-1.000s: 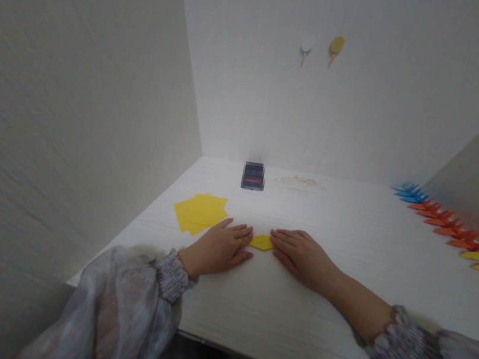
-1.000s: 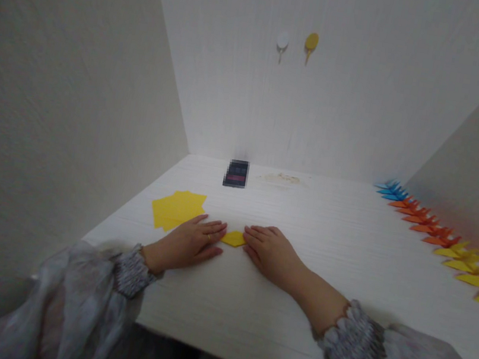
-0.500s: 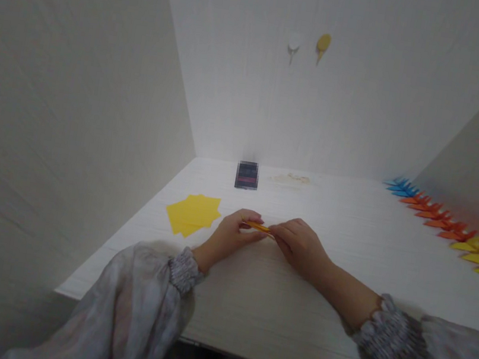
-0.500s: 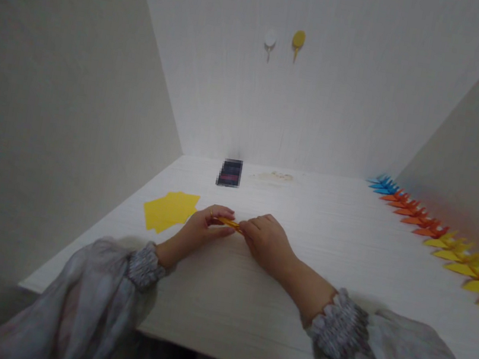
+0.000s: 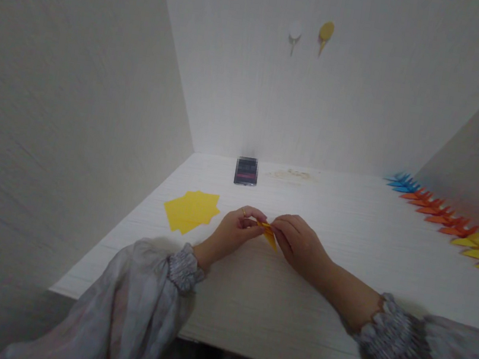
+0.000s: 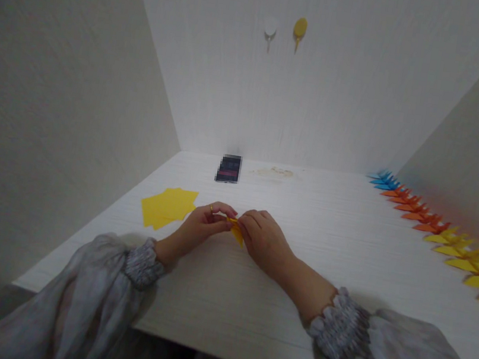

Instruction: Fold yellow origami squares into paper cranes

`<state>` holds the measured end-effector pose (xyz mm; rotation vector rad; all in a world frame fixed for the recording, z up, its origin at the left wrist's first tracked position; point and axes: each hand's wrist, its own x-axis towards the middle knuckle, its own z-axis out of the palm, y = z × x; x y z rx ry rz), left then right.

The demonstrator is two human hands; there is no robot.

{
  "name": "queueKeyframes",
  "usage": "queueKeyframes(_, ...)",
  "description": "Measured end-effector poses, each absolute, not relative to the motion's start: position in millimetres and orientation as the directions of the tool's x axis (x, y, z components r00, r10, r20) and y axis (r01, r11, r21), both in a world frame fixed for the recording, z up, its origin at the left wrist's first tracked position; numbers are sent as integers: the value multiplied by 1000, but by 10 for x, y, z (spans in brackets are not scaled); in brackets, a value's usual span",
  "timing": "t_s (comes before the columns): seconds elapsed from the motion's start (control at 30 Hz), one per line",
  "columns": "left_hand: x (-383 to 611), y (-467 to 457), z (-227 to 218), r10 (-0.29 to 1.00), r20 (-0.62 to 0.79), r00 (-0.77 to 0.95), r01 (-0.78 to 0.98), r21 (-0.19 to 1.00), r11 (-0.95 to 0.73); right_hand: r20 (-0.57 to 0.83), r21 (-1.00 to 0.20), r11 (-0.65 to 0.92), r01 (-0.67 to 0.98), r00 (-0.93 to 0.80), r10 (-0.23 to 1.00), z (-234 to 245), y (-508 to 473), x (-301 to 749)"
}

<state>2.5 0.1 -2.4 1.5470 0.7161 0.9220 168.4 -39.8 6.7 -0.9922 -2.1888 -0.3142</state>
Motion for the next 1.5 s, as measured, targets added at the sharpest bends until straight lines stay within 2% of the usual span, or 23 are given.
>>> queueKeyframes(0.13, 30, -12, -21, 854, 143, 501, -2, 987, -164, 665, -20, 669, 743, -490, 563, 73, -398, 1696)
queueKeyframes(0.3, 35, -19, -43, 833, 183, 523, -31, 980, -195, 662, 76, 675, 734, -543, 516, 88, -410, 1711)
queueKeyframes(0.5, 36, -32, -29, 829, 163, 535, -37, 985, -170, 705, 72, 689, 722, -525, 477, 90, -406, 1725)
queueKeyframes(1.0, 49, -42, -18, 799, 178, 575, -62, 983, -175, 681, 192, 688, 700, -600, 421, 67, -384, 1771)
queueKeyframes(1.33, 58, -22, -18, 824, 205, 529, -13, 972, -234, 649, 103, 729, 677, -601, 466, 28, -369, 1753)
queueKeyframes(1.5, 64, -34, 2, 841, 198, 503, -5, 974, -227, 649, 108, 711, 695, -591, 479, 63, -389, 1739)
